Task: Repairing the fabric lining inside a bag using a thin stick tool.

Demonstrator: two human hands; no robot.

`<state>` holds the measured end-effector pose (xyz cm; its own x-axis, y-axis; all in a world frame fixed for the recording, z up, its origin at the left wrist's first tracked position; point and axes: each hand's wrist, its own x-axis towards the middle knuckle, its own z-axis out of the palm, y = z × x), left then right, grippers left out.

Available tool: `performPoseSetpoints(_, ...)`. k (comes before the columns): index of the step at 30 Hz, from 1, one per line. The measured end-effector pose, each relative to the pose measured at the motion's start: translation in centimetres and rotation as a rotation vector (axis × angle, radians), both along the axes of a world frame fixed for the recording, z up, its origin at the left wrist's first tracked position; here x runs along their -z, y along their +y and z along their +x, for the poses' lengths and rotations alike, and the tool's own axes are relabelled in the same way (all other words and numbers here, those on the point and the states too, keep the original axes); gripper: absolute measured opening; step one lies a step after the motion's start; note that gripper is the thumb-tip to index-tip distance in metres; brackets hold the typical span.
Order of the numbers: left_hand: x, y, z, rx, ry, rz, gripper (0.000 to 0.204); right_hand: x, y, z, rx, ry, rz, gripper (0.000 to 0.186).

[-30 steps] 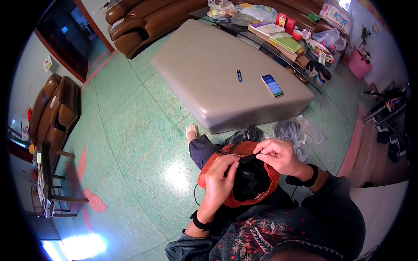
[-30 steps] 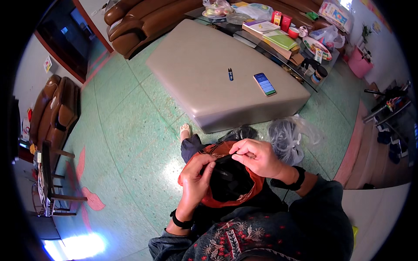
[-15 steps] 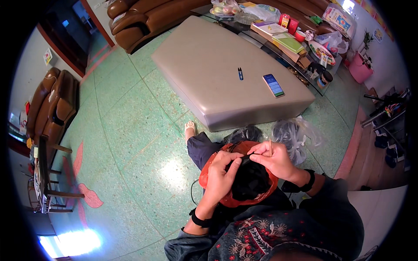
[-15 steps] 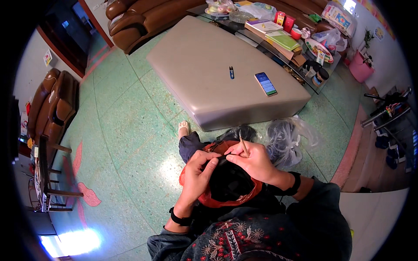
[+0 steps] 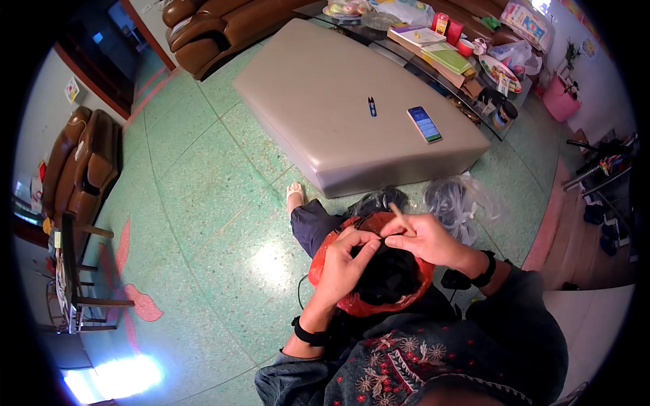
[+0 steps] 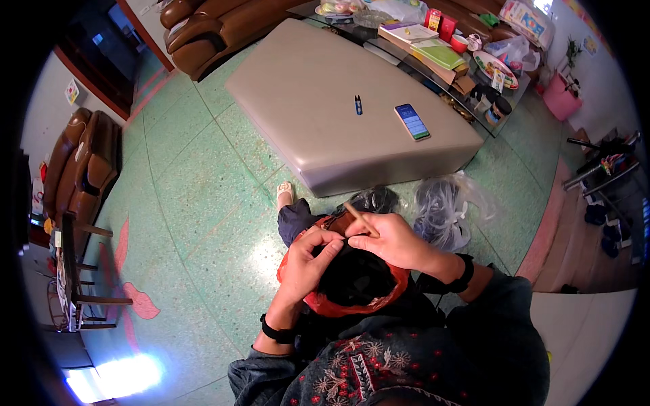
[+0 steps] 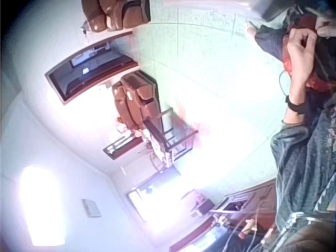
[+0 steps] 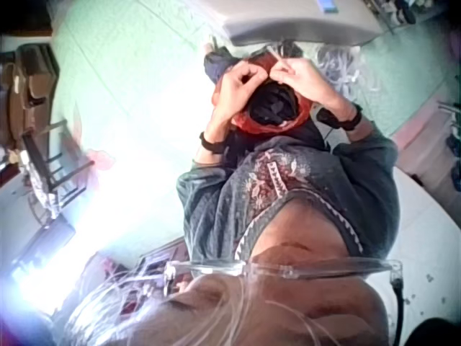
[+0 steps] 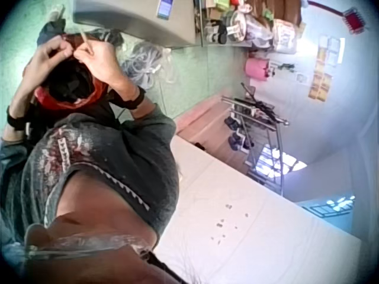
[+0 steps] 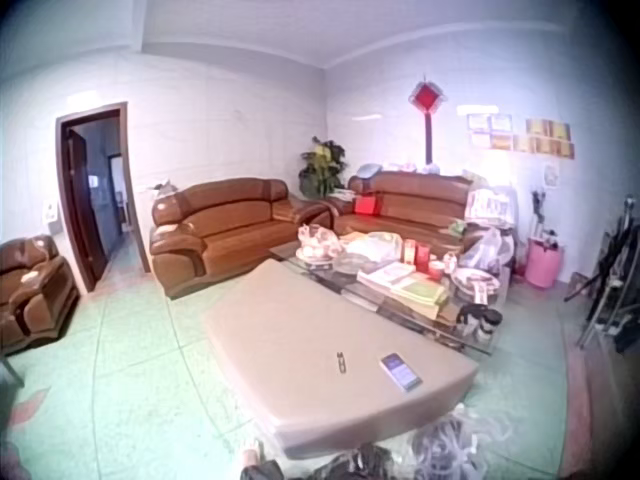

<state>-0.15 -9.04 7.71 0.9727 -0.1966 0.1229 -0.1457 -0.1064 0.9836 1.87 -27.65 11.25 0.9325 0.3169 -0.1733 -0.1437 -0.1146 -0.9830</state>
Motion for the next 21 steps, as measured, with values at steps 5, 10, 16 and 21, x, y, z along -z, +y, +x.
performPoseSetpoints(5,-1.0,0.1,0.1,0.047,-0.003,0.089,0.01,-0.7,-1.0,-0.1,-0.261,-0.425,-0.307,0.016)
performPoseSetpoints(10,-1.8,-0.1,0.5,0.099,-0.084,0.125,0.01,-2.0,-1.5,0.5,-0.436,-0.299,-0.306,0.014)
performPoseSetpoints(16,-3.0,2.4,1.4,0.146,-0.228,0.335,0.016,-2.7,-4.1,1.1,-0.513,-0.268,-0.393,0.014)
performPoseSetpoints(21,-2.5,1.4,1.2,0.122,0.129,0.046,0.017,-1.7,-2.3,0.6,-0.44,-0.504,-0.257,0.013)
